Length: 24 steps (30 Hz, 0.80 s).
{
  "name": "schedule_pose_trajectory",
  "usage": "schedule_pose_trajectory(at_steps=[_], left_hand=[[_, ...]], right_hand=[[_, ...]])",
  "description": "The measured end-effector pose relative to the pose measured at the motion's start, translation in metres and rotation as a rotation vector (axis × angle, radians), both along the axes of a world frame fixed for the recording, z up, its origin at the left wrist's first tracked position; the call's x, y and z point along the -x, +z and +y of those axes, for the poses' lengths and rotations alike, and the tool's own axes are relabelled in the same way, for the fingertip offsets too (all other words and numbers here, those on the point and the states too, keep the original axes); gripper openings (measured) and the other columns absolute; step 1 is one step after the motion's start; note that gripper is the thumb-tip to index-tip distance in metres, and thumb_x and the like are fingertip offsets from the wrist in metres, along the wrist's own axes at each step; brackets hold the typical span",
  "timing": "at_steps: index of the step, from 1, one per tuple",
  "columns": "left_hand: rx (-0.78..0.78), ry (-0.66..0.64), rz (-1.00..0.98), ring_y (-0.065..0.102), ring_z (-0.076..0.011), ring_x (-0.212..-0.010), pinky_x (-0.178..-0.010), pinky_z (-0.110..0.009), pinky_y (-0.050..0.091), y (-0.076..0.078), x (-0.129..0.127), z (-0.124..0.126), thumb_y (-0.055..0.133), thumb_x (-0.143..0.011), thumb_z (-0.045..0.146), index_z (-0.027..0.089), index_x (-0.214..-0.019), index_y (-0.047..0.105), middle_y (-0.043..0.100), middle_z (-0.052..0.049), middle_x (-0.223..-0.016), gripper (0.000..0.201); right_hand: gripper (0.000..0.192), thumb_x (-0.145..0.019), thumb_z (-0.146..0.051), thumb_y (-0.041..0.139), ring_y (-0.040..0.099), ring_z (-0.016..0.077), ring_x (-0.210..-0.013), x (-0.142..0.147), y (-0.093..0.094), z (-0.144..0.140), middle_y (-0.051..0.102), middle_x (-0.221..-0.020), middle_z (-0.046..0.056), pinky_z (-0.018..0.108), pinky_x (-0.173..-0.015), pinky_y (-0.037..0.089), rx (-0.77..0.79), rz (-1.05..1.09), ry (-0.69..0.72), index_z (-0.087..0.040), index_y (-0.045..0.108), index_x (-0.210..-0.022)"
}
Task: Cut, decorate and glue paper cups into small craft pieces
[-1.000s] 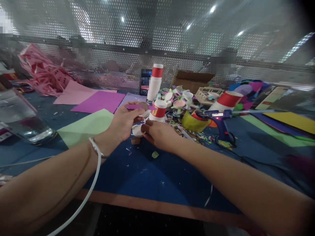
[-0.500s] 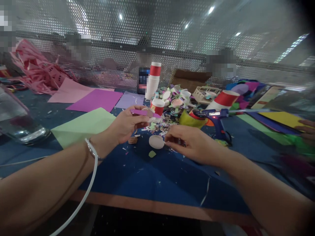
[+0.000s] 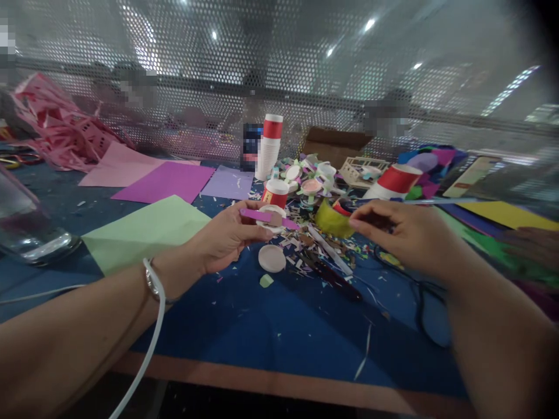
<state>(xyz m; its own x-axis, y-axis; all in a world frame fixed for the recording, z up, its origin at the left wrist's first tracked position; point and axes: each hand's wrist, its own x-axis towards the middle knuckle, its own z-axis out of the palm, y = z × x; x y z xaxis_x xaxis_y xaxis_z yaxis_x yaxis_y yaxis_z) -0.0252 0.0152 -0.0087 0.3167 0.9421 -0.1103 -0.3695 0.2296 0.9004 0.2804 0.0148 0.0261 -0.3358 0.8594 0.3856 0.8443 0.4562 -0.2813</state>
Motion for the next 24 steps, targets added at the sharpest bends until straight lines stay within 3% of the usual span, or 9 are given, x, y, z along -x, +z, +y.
schedule_pose_trajectory(at_steps=[1,4,8,11,18,24], left_hand=[[0.010,0.005,-0.004,0.069,-0.0147,-0.088,-0.078,-0.025,0.053,0.000,0.000,0.000,0.080,-0.066,-0.003,0.018,-0.103,0.065,0.074,-0.001,-0.094,0.046],[0.015,0.011,0.000,0.069,-0.0150,-0.088,-0.080,-0.027,0.053,0.000,0.000,0.001,0.081,-0.066,-0.003,0.018,-0.103,0.064,0.074,-0.002,-0.094,0.046],[0.035,0.036,0.013,0.069,-0.0133,-0.087,-0.083,-0.028,0.053,0.001,0.000,0.002,0.080,-0.068,-0.003,0.016,-0.108,0.063,0.074,-0.004,-0.097,0.047],[0.052,0.069,0.011,0.068,-0.0117,-0.085,-0.082,-0.025,0.053,0.002,0.000,0.002,0.080,-0.072,-0.001,0.015,-0.109,0.062,0.074,-0.005,-0.098,0.044],[-0.015,0.107,-0.014,0.068,-0.0128,-0.084,-0.078,-0.025,0.055,-0.001,0.003,0.007,0.077,-0.081,0.012,0.012,-0.103,0.064,0.074,-0.009,-0.105,0.026],[-0.035,0.112,-0.024,0.068,-0.0125,-0.083,-0.080,-0.026,0.054,-0.002,0.002,0.007,0.075,-0.083,0.012,0.012,-0.100,0.064,0.074,-0.008,-0.101,0.021]], right_hand=[[0.022,-0.093,-0.049,0.060,0.061,0.0176,-0.063,-0.006,0.000,0.002,0.069,-0.076,0.006,0.033,-0.055,0.045,0.066,-0.027,0.009,-0.029,0.069,-0.091],[0.026,-0.090,-0.050,0.064,0.060,0.0199,-0.055,-0.019,-0.002,0.007,0.067,-0.068,0.005,0.035,-0.051,0.043,0.070,-0.029,-0.029,-0.026,0.069,-0.087],[0.020,-0.090,-0.046,0.066,0.061,0.0194,-0.057,-0.015,-0.003,0.007,0.069,-0.070,0.007,0.035,-0.053,0.045,0.085,-0.004,-0.039,-0.026,0.070,-0.086],[0.022,-0.092,-0.044,0.063,0.061,0.0185,-0.062,0.006,-0.006,-0.001,0.070,-0.074,0.006,0.033,-0.057,0.047,0.104,0.032,-0.010,-0.024,0.069,-0.086],[0.011,-0.095,-0.027,0.059,0.061,0.0157,-0.069,0.070,-0.027,-0.022,0.067,-0.083,0.004,0.028,-0.063,0.047,0.144,-0.001,0.357,-0.020,0.067,-0.093],[0.009,-0.094,-0.022,0.058,0.061,0.0188,-0.082,0.091,-0.045,-0.021,0.066,-0.093,0.007,0.031,-0.073,0.047,0.147,-0.144,0.445,-0.018,0.066,-0.097]])
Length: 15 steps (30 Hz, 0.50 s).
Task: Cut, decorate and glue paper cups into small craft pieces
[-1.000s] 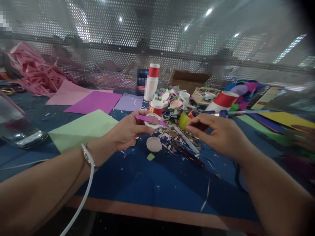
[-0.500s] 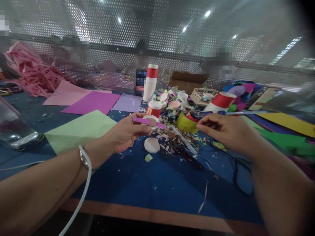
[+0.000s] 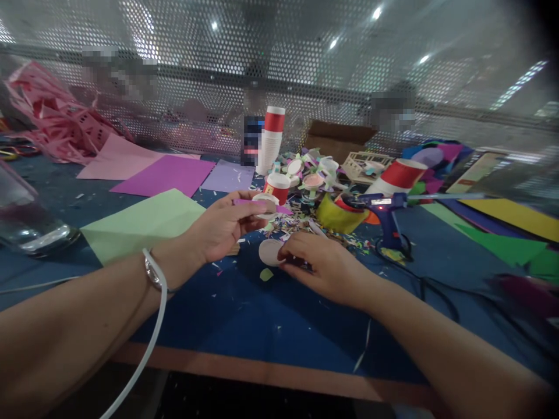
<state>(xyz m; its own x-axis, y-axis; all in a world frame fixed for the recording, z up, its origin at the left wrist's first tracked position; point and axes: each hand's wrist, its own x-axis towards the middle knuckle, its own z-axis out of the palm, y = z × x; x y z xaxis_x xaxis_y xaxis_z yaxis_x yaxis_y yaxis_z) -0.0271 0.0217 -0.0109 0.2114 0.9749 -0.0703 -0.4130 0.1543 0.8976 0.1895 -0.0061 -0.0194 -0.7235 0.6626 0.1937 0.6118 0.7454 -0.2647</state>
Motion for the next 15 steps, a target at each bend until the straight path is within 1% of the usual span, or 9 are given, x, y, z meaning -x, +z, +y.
schedule_pose_trajectory(at_steps=[3,5,7,9,11,13,15], left_hand=[[-0.005,-0.004,0.006,0.068,-0.0139,-0.084,-0.081,-0.027,0.055,0.000,0.000,0.000,0.075,-0.083,0.012,0.013,-0.100,0.064,0.074,-0.007,-0.098,0.021],[-0.009,0.001,0.012,0.069,-0.0148,-0.085,-0.080,-0.027,0.055,0.000,0.001,0.000,0.075,-0.082,0.012,0.013,-0.100,0.063,0.074,-0.007,-0.097,0.022],[-0.014,-0.002,0.014,0.069,-0.0151,-0.086,-0.079,-0.027,0.055,0.001,0.002,0.000,0.075,-0.083,0.013,0.013,-0.101,0.062,0.074,-0.008,-0.097,0.022],[-0.021,-0.010,0.012,0.070,-0.0146,-0.086,-0.078,-0.026,0.055,0.001,0.002,0.000,0.074,-0.084,0.012,0.013,-0.101,0.062,0.074,-0.009,-0.100,0.022],[-0.023,-0.016,0.009,0.070,-0.0137,-0.085,-0.078,-0.025,0.055,0.001,0.002,0.000,0.075,-0.083,0.012,0.012,-0.102,0.061,0.075,-0.010,-0.101,0.022],[-0.024,-0.016,0.005,0.070,-0.0130,-0.083,-0.078,-0.025,0.056,0.002,0.002,-0.001,0.075,-0.083,0.012,0.011,-0.102,0.061,0.075,-0.010,-0.101,0.024],[-0.023,-0.014,0.005,0.070,-0.0129,-0.080,-0.077,-0.026,0.057,0.002,0.001,-0.001,0.075,-0.083,0.011,0.011,-0.104,0.061,0.076,-0.010,-0.100,0.025]], right_hand=[[0.009,-0.092,-0.017,0.058,0.060,0.0190,-0.084,0.002,-0.003,0.002,0.066,-0.093,0.006,0.032,-0.076,0.047,0.045,-0.020,-0.011,-0.018,0.066,-0.095],[0.007,-0.091,-0.017,0.059,0.060,0.0173,-0.080,0.002,0.000,0.002,0.065,-0.089,0.005,0.031,-0.073,0.047,0.105,0.025,-0.025,-0.018,0.066,-0.091],[0.006,-0.091,-0.021,0.061,0.058,0.0145,-0.072,0.000,0.006,0.000,0.064,-0.084,0.003,0.027,-0.066,0.046,0.228,0.107,-0.042,-0.018,0.066,-0.088],[0.014,-0.093,-0.031,0.062,0.056,0.0126,-0.067,-0.005,0.014,-0.002,0.064,-0.079,0.001,0.025,-0.060,0.044,0.391,0.182,-0.053,-0.020,0.066,-0.087],[0.022,-0.093,-0.040,0.063,0.057,0.0128,-0.067,-0.011,0.021,-0.001,0.064,-0.077,0.000,0.025,-0.060,0.044,0.515,0.220,-0.059,-0.020,0.066,-0.085],[0.026,-0.093,-0.043,0.063,0.054,0.0118,-0.061,-0.016,0.024,0.002,0.062,-0.071,-0.001,0.025,-0.056,0.042,0.564,0.235,-0.101,-0.020,0.066,-0.082],[0.028,-0.095,-0.045,0.060,0.052,0.0111,-0.056,-0.021,0.023,0.006,0.059,-0.067,-0.002,0.025,-0.053,0.040,0.558,0.265,-0.179,-0.020,0.066,-0.084]])
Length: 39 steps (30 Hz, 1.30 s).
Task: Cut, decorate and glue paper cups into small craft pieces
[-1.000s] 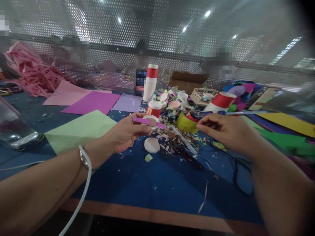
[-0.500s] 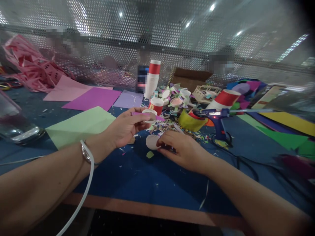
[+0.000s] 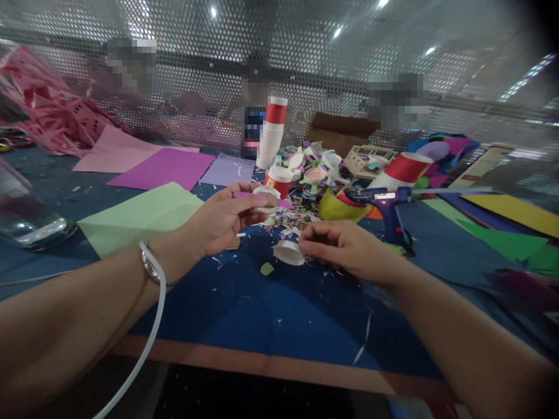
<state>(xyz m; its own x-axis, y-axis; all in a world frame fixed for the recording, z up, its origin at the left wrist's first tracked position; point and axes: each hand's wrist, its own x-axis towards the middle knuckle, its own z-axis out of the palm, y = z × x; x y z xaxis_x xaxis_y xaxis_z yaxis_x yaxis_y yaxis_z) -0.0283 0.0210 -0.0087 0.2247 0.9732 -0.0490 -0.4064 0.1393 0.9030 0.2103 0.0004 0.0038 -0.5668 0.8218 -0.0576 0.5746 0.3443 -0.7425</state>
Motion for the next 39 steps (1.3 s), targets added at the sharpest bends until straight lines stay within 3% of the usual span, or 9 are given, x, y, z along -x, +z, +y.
schedule_pose_trajectory(at_steps=[8,15,22,29,34,39], left_hand=[[0.009,0.007,0.031,0.071,-0.0126,-0.080,-0.077,-0.025,0.056,0.003,-0.001,-0.001,0.073,-0.085,0.011,0.012,-0.104,0.060,0.076,-0.010,-0.100,0.023],[0.000,0.021,0.003,0.070,-0.0123,-0.084,-0.083,-0.026,0.054,-0.002,0.001,0.000,0.078,-0.075,0.002,0.013,-0.109,0.059,0.075,-0.007,-0.098,0.040],[0.009,-0.011,-0.002,0.069,-0.0117,-0.083,-0.085,-0.029,0.053,0.000,-0.002,-0.003,0.080,-0.067,-0.005,0.013,-0.114,0.058,0.074,-0.004,-0.099,0.055],[0.016,-0.019,0.096,0.067,-0.0127,-0.081,-0.080,-0.027,0.052,0.002,-0.002,-0.007,0.081,-0.068,-0.002,0.015,-0.111,0.058,0.072,-0.002,-0.093,0.051],[0.020,-0.034,0.173,0.066,-0.0131,-0.080,-0.077,-0.025,0.050,0.001,-0.007,-0.012,0.081,-0.064,-0.004,0.017,-0.103,0.060,0.070,0.002,-0.081,0.049],[-0.051,-0.112,0.156,0.067,-0.0164,-0.089,-0.084,-0.030,0.050,-0.006,-0.012,-0.015,0.080,-0.063,-0.003,0.015,-0.107,0.059,0.071,-0.003,-0.093,0.052]], right_hand=[[0.022,-0.095,-0.038,0.059,0.060,0.0157,-0.066,0.000,-0.014,0.004,0.071,-0.085,0.003,0.028,-0.058,0.044,-0.341,-0.158,-0.262,-0.021,0.070,-0.104],[0.037,-0.088,-0.040,0.069,0.065,0.0289,-0.100,0.013,-0.028,0.007,0.069,-0.108,0.012,0.041,-0.087,0.051,-0.571,-0.273,-0.149,-0.015,0.066,-0.115],[0.036,-0.085,-0.034,0.072,0.065,0.0301,-0.100,0.017,-0.032,0.011,0.069,-0.103,0.012,0.042,-0.083,0.053,-0.569,-0.315,-0.100,-0.015,0.065,-0.115],[0.040,-0.085,-0.039,0.074,0.067,0.0212,-0.088,0.008,-0.010,-0.006,0.070,-0.108,0.007,0.035,-0.079,0.055,-0.534,-0.040,-0.170,-0.022,0.065,-0.119],[0.039,-0.086,-0.040,0.075,0.067,0.0193,-0.091,0.007,-0.001,-0.016,0.069,-0.110,0.006,0.033,-0.081,0.055,-0.547,0.080,-0.190,-0.023,0.064,-0.120],[0.038,-0.086,-0.038,0.075,0.066,0.0193,-0.091,0.011,-0.003,-0.012,0.069,-0.111,0.006,0.034,-0.080,0.055,-0.612,0.079,-0.171,-0.022,0.064,-0.118]])
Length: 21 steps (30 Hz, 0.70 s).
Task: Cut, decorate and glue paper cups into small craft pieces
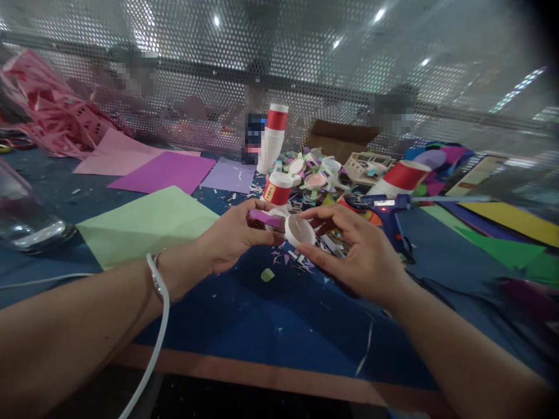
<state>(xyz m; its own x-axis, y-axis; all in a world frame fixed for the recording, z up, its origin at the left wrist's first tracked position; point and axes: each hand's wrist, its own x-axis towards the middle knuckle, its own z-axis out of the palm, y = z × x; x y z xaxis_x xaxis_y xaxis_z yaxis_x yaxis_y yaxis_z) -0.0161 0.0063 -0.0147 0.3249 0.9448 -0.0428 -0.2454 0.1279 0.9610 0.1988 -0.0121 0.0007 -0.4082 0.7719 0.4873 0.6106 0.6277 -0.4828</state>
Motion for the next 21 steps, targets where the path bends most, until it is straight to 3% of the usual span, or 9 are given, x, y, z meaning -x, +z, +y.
schedule_pose_trajectory(at_steps=[6,21], left_hand=[[0.044,-0.101,0.016,0.067,-0.0169,-0.084,-0.083,-0.033,0.048,-0.003,-0.003,-0.006,0.080,-0.065,0.000,0.016,-0.110,0.058,0.072,-0.005,-0.092,0.053],[0.098,-0.122,-0.020,0.065,-0.0149,-0.077,-0.078,-0.031,0.047,0.001,-0.005,-0.012,0.078,-0.063,-0.004,0.016,-0.107,0.055,0.069,-0.002,-0.083,0.053]], right_hand=[[0.034,-0.085,-0.033,0.075,0.067,0.0204,-0.092,0.003,0.001,0.001,0.070,-0.110,0.007,0.035,-0.080,0.056,-0.026,-0.057,0.020,-0.021,0.065,-0.116],[0.034,-0.087,-0.034,0.072,0.067,0.0231,-0.092,0.000,0.000,0.000,0.069,-0.114,0.009,0.039,-0.081,0.057,0.002,-0.074,0.040,-0.023,0.064,-0.119]])
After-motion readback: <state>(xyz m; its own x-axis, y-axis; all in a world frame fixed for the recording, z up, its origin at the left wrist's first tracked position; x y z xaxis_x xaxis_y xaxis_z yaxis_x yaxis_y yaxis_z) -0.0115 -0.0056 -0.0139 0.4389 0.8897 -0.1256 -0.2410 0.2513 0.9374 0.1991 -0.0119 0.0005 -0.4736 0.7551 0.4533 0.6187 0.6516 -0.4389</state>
